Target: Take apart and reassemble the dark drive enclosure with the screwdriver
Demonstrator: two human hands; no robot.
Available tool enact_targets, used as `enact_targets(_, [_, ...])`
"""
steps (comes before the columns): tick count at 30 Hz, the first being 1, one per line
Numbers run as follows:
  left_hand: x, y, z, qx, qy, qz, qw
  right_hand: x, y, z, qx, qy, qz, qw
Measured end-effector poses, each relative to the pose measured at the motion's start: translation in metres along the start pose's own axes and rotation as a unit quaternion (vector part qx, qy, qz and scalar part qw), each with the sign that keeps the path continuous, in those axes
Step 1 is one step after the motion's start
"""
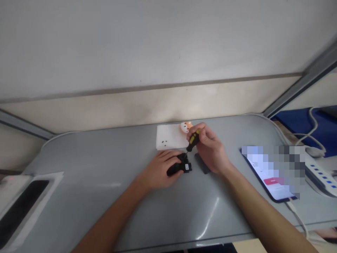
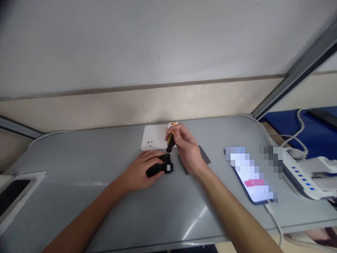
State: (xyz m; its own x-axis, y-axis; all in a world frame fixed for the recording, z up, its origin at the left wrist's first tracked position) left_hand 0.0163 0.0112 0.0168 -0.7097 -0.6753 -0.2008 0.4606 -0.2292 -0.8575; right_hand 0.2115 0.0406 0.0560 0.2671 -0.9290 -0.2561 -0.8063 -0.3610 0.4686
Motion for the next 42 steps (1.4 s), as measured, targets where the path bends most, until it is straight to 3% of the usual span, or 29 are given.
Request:
enact_targets(3, [0.0,0.0,0.0,0.01,-0.005,-0.005,1.0,0.0,0.002,0.002,-0.048,0.027,-0.012,0.998])
enact_targets(7, [0.001,-0.001,0.001,0.026,-0.004,-0.014,1.0,0.004,0.011,0.006,-0.123,0.027,0.027,0.992])
enact_targets(10, [0.001,-0.001,0.0,0.041,-0.009,-0.018,0.999,0.007,0.012,0.006,-0.094,0.021,0.047,0.994])
enact_targets(15, [0.002,-0.001,-0.001,0.045,-0.013,-0.027,0.999,0.006,0.006,0.003,-0.015,0.019,0.028,0.999])
enact_targets(21, [0.003,-0.001,-0.002,0.042,-0.016,-0.02,0.999,0.005,0.012,0.006,-0.099,0.027,0.048,0.994])
enact_targets(28, [0.001,-0.002,-0.001,0.039,-0.025,-0.032,0.998,0.004,0.007,0.008,-0.03,0.008,0.034,0.999])
enact_targets(37, [0.001,-0.002,-0.002,0.024,-0.038,-0.034,0.998,0.0,0.015,0.012,-0.06,0.013,0.041,0.997])
enact_targets(42, [0.002,-0.002,-0.003,0.008,-0.037,-0.028,0.999,0.002,0.019,0.012,-0.065,0.017,0.012,0.998])
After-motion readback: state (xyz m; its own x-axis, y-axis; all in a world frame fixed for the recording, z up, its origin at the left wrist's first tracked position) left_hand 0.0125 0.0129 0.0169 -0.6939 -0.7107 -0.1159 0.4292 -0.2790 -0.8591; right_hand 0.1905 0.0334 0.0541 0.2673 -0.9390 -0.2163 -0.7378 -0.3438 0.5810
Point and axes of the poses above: each hand's wrist, its own x-axis away from the middle knuckle, its own y-axis out of the palm, z = x × y, the point moved 2 cm from there along -x, towards the middle knuckle, and after that the axes turned 7 degrees about -z, right-handed, at the moved point
